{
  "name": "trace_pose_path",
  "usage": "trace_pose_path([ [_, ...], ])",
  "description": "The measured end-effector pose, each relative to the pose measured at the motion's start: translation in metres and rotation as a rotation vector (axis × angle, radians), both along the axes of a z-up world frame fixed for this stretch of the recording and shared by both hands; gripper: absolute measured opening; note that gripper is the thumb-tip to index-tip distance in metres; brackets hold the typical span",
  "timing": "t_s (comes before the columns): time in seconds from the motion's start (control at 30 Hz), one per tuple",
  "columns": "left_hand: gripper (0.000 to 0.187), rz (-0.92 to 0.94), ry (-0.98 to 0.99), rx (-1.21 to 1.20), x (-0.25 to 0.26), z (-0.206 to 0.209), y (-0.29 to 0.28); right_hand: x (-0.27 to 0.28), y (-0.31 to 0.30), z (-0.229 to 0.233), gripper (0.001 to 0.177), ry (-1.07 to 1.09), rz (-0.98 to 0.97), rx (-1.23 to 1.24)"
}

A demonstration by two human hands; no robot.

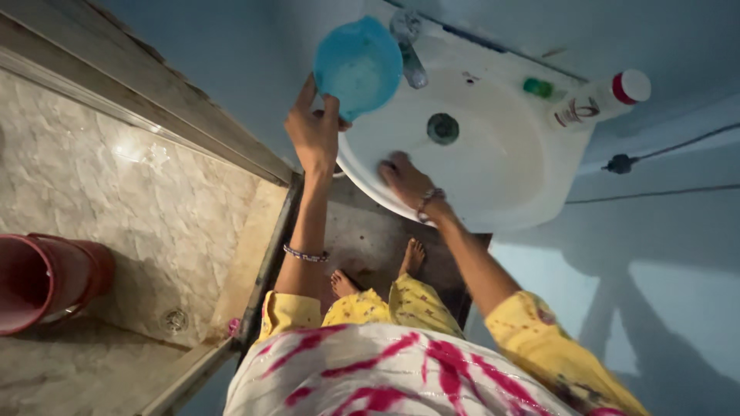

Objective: The person cleans a bathroom sink by hand. They use a blue plastic cup to scoop water from the running tap and pour it over the sink basin, then wipe the surface with their hand. The person also moves a bottle of lotion and a toothbrush aside to clean the area underneath.

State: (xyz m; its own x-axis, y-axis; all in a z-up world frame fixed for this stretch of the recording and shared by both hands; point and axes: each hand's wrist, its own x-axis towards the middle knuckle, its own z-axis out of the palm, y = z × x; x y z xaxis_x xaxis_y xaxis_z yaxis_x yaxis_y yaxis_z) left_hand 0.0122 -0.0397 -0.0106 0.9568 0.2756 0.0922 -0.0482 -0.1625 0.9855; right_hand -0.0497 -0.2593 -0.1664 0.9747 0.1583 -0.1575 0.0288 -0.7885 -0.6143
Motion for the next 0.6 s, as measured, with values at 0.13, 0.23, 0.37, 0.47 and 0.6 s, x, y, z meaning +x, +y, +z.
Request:
trace_pose_path([
  [0.13, 0.052, 0.004, -0.028, 0.004, 0.005, -0.006, -0.007, -0.037, -0.008, 0.006, 0.028, -0.090, 0.064, -0.020],
  [0.23, 0.052, 0.009, 0.007, 0.027, 0.004, -0.009, -0.005, -0.079, -0.090, 0.041, 0.040, -0.186, 0.200, -0.536],
  [0.37, 0.053, 0.031, 0.027, 0.030, -0.001, -0.010, 0.002, -0.097, -0.100, 0.049, 0.014, 0.116, 0.045, -0.747],
  [0.47, 0.053, 0.021, 0.014, -0.004, -0.002, -0.009, 0.003, -0.081, -0.042, 0.000, 0.027, -0.288, 0.074, -0.392],
  [0.6, 0.053, 0.006, 0.030, 0.063, -0.009, -0.011, 0.010, -0.006, 0.087, -0.039, 0.042, -0.409, -0.093, 0.041],
])
